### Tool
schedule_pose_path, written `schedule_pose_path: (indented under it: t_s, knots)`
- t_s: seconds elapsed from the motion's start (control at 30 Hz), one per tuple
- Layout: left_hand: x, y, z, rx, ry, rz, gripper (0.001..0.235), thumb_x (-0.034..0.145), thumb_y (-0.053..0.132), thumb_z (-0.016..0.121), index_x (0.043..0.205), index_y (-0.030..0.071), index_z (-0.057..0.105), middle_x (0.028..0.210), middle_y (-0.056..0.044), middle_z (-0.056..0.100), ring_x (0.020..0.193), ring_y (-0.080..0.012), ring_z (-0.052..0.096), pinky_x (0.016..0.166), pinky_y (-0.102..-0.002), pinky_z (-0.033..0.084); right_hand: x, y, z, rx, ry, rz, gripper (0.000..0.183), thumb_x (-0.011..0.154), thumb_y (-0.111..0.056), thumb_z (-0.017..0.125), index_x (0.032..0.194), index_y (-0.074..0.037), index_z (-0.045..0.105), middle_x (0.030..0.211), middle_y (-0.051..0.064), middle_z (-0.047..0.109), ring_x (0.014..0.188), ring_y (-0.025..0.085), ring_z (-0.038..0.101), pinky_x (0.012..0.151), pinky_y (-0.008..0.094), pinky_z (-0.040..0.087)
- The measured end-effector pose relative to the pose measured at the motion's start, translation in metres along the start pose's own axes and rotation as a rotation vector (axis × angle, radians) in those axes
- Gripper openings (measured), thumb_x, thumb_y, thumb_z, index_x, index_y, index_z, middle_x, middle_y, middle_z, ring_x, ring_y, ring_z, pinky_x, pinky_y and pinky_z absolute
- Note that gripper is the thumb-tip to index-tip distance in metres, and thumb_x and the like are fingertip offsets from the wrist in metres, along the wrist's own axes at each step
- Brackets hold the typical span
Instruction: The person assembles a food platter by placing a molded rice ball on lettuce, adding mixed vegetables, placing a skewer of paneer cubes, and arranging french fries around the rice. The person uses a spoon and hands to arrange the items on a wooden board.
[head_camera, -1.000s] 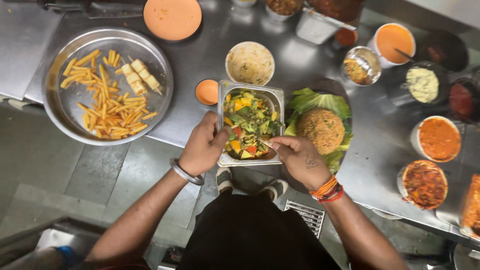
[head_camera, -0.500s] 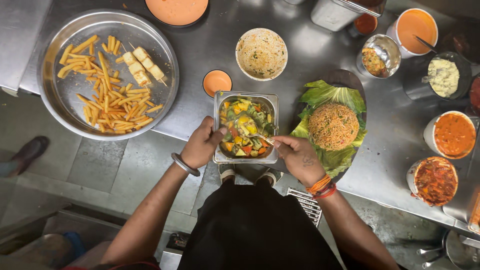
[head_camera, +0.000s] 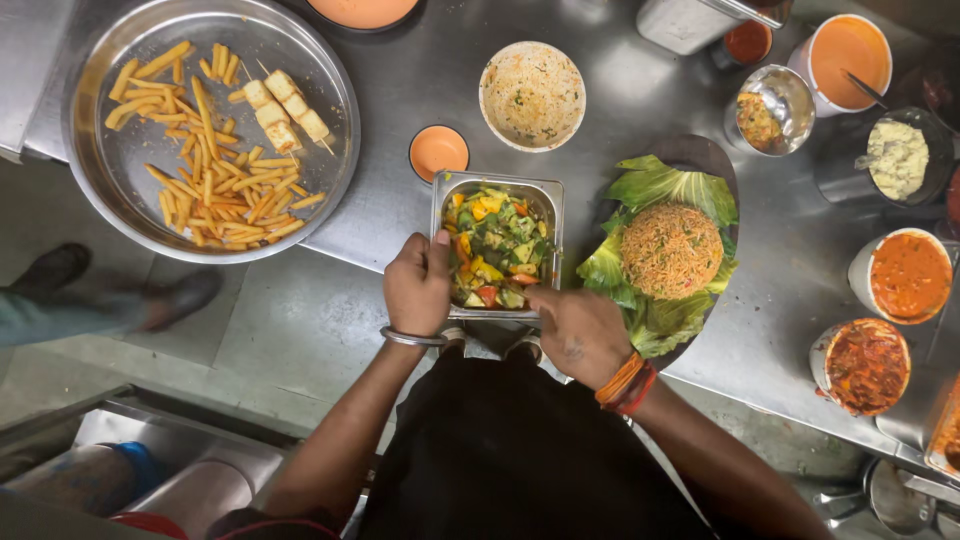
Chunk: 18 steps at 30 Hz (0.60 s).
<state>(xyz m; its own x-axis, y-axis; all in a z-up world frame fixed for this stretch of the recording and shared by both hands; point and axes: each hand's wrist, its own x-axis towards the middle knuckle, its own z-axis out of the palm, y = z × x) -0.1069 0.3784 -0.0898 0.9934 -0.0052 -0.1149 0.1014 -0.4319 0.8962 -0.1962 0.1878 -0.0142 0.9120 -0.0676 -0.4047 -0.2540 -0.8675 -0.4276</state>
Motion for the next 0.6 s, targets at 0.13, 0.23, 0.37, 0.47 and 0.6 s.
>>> schedule_pose_path:
  t_s: [0.13,0.23,0.37,0.47,0.6]
  knots:
    - [-0.003,0.000,0.003,-0.087,-0.026,-0.024,0.048,0.104,0.042,0.054,0.079,0.001,0.058,0.058,-0.015,0.056,0.054,-0.0244,0.051,0.054,-0.041,0.044,0.013,0.022,0.015,0.491,-0.036,0.137,0.028,0.096,-0.019,0.062,0.115,-0.007,0.078,0.075,0.006,0.070,0.059,0.011,0.061,0.057,0.027,0.050]
    - [-0.001,0.002,0.004,-0.103,-0.055,-0.001,0.048,0.106,0.042,0.048,0.087,0.000,0.061,0.065,-0.015,0.060,0.059,-0.0237,0.055,0.059,-0.041,0.047,0.021,0.036,0.020,0.810,-0.088,0.205,0.028,0.096,-0.020,0.066,0.114,-0.004,0.079,0.069,0.002,0.062,0.060,0.009,0.052,0.055,0.026,0.043]
    - [0.001,0.001,0.001,-0.170,-0.086,-0.015,0.050,0.107,0.043,0.044,0.094,0.001,0.066,0.072,-0.017,0.066,0.067,-0.0247,0.060,0.066,-0.039,0.050,0.017,0.044,0.018,0.809,-0.021,0.227,0.028,0.092,-0.016,0.067,0.116,-0.006,0.078,0.069,-0.002,0.065,0.060,0.007,0.054,0.054,0.025,0.044]
    - [0.001,0.000,0.000,-0.159,-0.083,0.067,0.051,0.108,0.044,0.041,0.100,0.001,0.067,0.077,-0.017,0.067,0.069,-0.0230,0.063,0.069,-0.038,0.051,0.013,0.050,0.010,0.740,-0.003,0.231,0.028,0.094,-0.019,0.067,0.116,-0.006,0.080,0.067,0.000,0.058,0.059,0.009,0.047,0.052,0.027,0.039]
    - [0.004,-0.003,0.005,-0.126,-0.089,0.043,0.050,0.108,0.043,0.043,0.095,0.001,0.066,0.071,-0.015,0.064,0.064,-0.0211,0.060,0.064,-0.038,0.050,0.010,0.055,0.001,0.918,0.033,0.145,0.028,0.097,-0.018,0.066,0.117,-0.002,0.078,0.073,-0.002,0.063,0.063,0.006,0.054,0.057,0.023,0.045]
